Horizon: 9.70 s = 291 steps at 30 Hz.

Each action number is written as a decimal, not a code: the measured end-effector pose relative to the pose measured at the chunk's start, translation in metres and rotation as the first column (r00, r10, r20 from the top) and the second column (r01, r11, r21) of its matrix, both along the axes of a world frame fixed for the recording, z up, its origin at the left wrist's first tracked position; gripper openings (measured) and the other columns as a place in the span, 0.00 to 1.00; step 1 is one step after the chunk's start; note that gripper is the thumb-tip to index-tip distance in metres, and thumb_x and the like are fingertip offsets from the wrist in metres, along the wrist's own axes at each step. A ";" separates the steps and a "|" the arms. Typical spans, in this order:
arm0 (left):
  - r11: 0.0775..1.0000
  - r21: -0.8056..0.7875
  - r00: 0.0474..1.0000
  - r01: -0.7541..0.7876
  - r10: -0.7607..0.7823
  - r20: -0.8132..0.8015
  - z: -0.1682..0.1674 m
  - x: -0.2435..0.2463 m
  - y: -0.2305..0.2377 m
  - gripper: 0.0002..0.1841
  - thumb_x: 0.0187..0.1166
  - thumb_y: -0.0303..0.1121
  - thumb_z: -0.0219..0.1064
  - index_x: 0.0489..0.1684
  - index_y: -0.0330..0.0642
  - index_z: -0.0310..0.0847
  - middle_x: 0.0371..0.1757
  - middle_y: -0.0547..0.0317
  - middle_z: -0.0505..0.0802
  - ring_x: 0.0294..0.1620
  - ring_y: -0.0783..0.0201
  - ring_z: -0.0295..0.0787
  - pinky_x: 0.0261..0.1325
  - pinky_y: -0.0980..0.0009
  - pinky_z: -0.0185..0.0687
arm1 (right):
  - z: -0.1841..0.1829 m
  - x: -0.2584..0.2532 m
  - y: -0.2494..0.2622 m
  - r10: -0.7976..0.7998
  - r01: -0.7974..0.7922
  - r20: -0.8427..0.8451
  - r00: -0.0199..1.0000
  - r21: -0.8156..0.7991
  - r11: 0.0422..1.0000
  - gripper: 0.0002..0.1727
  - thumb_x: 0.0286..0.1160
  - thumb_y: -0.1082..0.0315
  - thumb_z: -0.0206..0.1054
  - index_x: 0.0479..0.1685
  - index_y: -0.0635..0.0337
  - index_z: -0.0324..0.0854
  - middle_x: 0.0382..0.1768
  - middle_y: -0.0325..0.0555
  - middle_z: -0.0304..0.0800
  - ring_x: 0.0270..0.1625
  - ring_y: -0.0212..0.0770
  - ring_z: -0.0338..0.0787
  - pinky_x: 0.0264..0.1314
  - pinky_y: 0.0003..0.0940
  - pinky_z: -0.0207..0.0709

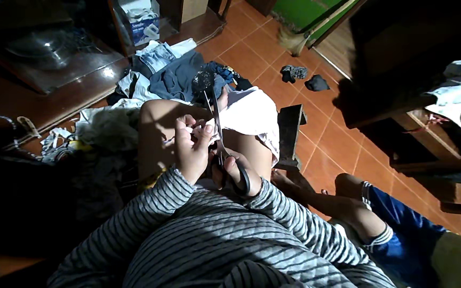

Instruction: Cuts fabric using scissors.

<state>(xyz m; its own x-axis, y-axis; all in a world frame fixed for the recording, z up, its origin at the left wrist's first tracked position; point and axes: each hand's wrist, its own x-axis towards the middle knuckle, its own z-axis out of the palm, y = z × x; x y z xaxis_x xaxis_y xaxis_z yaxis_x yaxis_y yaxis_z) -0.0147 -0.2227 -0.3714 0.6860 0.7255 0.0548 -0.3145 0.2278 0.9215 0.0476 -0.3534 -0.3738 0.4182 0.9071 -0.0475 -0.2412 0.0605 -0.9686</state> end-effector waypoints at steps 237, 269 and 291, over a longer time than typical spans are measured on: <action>0.807 -0.288 0.763 0.515 -0.585 -0.276 0.005 0.076 -0.033 0.29 0.75 0.18 0.70 0.73 0.33 0.60 0.45 0.52 0.87 0.36 0.67 0.89 0.45 0.71 0.89 | -0.003 0.018 -0.104 -0.330 0.319 0.031 0.943 -0.353 0.880 0.40 0.57 0.24 0.72 0.45 0.56 0.81 0.19 0.31 0.83 0.19 0.27 0.83 0.25 0.22 0.81; 0.861 -0.396 0.882 0.320 -0.423 -0.207 0.004 0.099 -0.022 0.25 0.77 0.22 0.71 0.72 0.36 0.68 0.52 0.54 0.87 0.45 0.67 0.89 0.53 0.71 0.87 | 0.009 0.040 -0.109 -0.270 0.331 0.203 0.941 -0.400 0.855 0.32 0.56 0.34 0.79 0.40 0.55 0.83 0.16 0.31 0.82 0.14 0.26 0.80 0.17 0.22 0.78; 0.886 -0.284 0.892 0.365 -0.421 -0.165 0.006 0.073 -0.010 0.26 0.74 0.17 0.70 0.68 0.37 0.63 0.41 0.54 0.88 0.36 0.65 0.91 0.47 0.69 0.92 | 0.032 0.103 -0.089 0.090 0.004 0.193 0.977 -0.439 0.899 0.39 0.55 0.28 0.76 0.46 0.57 0.85 0.18 0.33 0.84 0.14 0.26 0.80 0.15 0.21 0.76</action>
